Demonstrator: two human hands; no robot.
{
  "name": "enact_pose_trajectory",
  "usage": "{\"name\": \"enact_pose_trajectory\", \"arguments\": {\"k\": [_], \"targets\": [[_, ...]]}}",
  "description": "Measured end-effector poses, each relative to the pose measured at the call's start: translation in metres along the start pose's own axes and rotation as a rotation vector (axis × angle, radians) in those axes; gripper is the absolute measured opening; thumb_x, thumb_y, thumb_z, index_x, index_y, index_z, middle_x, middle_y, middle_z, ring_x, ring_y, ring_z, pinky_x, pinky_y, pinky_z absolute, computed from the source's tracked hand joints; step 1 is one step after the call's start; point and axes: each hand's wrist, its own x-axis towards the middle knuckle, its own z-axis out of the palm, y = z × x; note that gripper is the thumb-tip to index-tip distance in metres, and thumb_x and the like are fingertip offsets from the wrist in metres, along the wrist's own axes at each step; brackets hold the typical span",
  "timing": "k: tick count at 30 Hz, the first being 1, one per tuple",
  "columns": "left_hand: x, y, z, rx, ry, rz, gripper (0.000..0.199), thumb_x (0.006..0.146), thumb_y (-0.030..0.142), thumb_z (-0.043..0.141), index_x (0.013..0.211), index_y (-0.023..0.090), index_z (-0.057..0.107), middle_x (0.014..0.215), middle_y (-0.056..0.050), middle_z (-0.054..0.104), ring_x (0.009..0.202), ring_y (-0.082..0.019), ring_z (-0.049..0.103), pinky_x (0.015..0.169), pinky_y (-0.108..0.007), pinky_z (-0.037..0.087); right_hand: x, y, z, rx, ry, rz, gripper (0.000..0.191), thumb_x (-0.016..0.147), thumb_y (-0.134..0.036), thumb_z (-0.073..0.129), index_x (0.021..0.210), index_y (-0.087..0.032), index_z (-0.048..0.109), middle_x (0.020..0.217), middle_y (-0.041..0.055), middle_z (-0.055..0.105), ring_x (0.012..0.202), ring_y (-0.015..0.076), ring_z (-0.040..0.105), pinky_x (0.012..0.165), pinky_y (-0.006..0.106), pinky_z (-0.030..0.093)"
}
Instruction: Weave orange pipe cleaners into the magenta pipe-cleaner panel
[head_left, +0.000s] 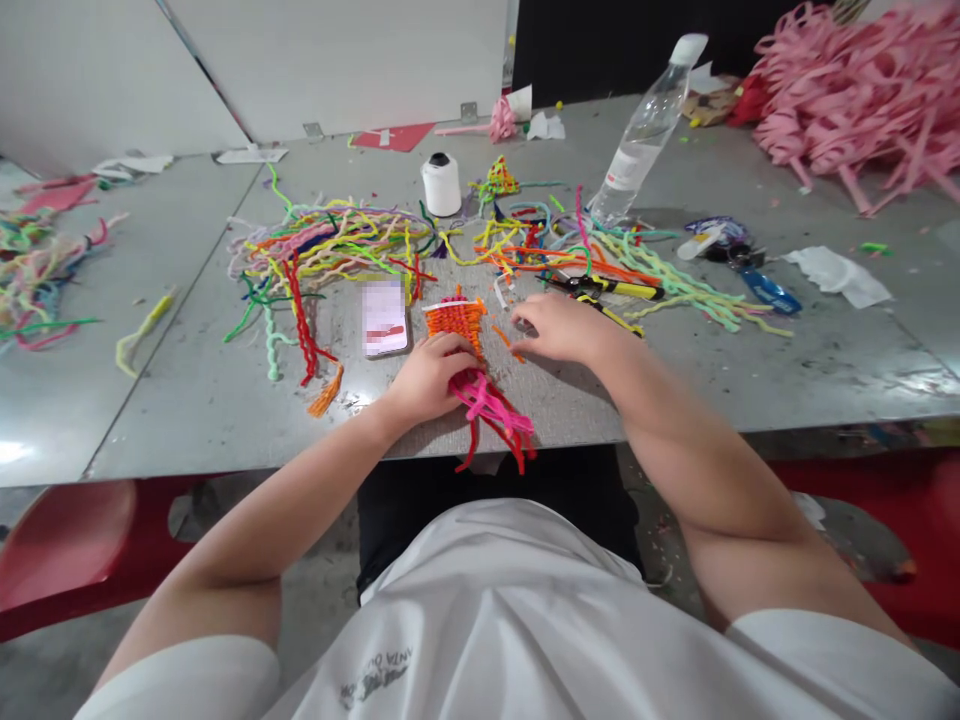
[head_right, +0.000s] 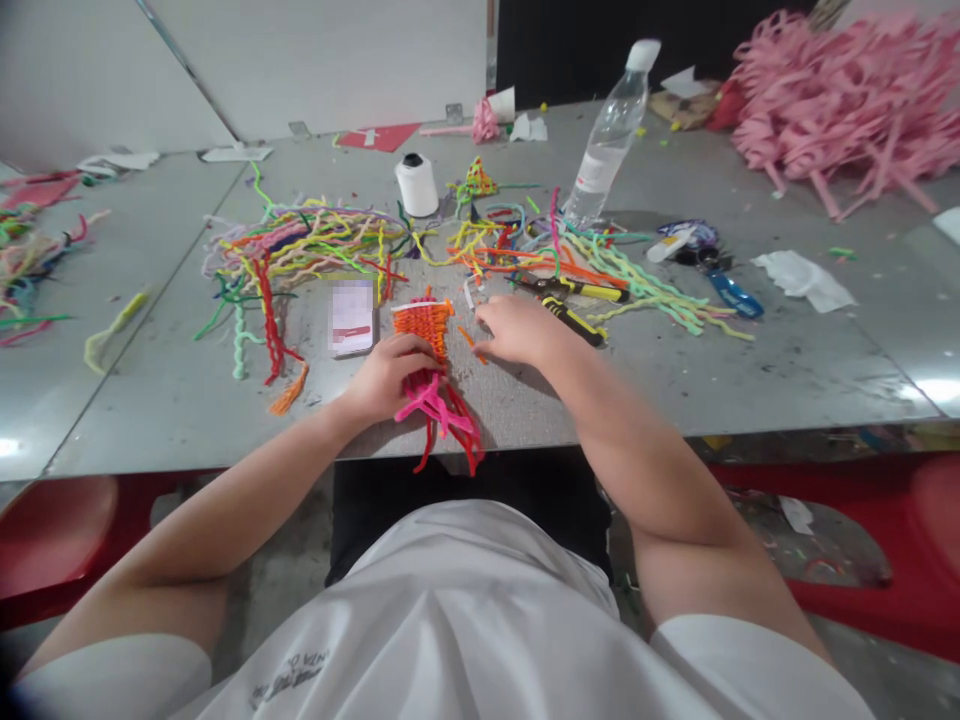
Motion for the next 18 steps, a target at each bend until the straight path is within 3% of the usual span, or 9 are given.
{"name": "enact_pose_trajectory", "arguments": {"k": [3, 5, 8, 14, 18], "targets": [[0.0, -0.001, 0.003, -0.033, 0.028, -0.014, 0.023, 0.1, 0.039, 0.07, 0.104, 0.018, 0.079, 0.105, -0.011, 0.073, 0.095, -0.024, 0.069, 0.088, -0.039, 0.055, 0.001, -0.003, 0.006, 0.054, 0.006, 0.016, 0.015, 0.095, -0.035, 0.076, 0.1, -0.021, 0.078, 0.105, 0.0084, 0.077, 0.093, 0.0239, 0.069, 0.079, 0.033, 0.045], [0.0, 0.0, 0.003, -0.048, 0.053, -0.036, 0.024, 0.101, 0.04, 0.068, 0.101, 0.018, 0.078, 0.103, -0.011, 0.073, 0.092, -0.023, 0.07, 0.086, -0.038, 0.056, 0.002, -0.008, 0.008, 0.071, 0.023, 0.039, 0.014, 0.094, -0.034, 0.075, 0.092, -0.02, 0.077, 0.098, 0.0077, 0.077, 0.088, 0.0225, 0.068, 0.076, 0.032, 0.043], [-0.003, 0.003, 0.002, -0.059, 0.084, -0.071, 0.026, 0.102, 0.042, 0.067, 0.099, 0.019, 0.079, 0.102, -0.01, 0.074, 0.091, -0.022, 0.071, 0.085, -0.038, 0.058, 0.005, -0.019, 0.012, 0.084, 0.078, 0.088, 0.019, 0.094, -0.037, 0.073, 0.09, -0.018, 0.076, 0.099, 0.0114, 0.077, 0.087, 0.024, 0.067, 0.073, 0.033, 0.042], [-0.014, 0.014, -0.003, 0.044, 0.114, -0.142, 0.031, 0.097, 0.048, 0.073, 0.106, 0.019, 0.077, 0.11, -0.013, 0.069, 0.102, -0.028, 0.066, 0.093, -0.045, 0.056, 0.011, -0.036, 0.02, 0.099, 0.138, 0.178, 0.011, 0.09, -0.022, 0.066, 0.086, -0.017, 0.076, 0.102, 0.0164, 0.077, 0.089, 0.0281, 0.068, 0.069, 0.036, 0.043], [-0.017, 0.018, -0.003, 0.066, 0.106, -0.267, 0.037, 0.094, 0.053, 0.074, 0.1, 0.018, 0.068, 0.099, -0.01, 0.063, 0.089, -0.024, 0.061, 0.079, -0.038, 0.053, 0.008, -0.029, 0.015, 0.138, 0.106, 0.162, 0.005, 0.084, -0.019, 0.07, 0.08, -0.017, 0.073, 0.095, 0.016, 0.076, 0.084, 0.0274, 0.067, 0.068, 0.036, 0.042]]}}
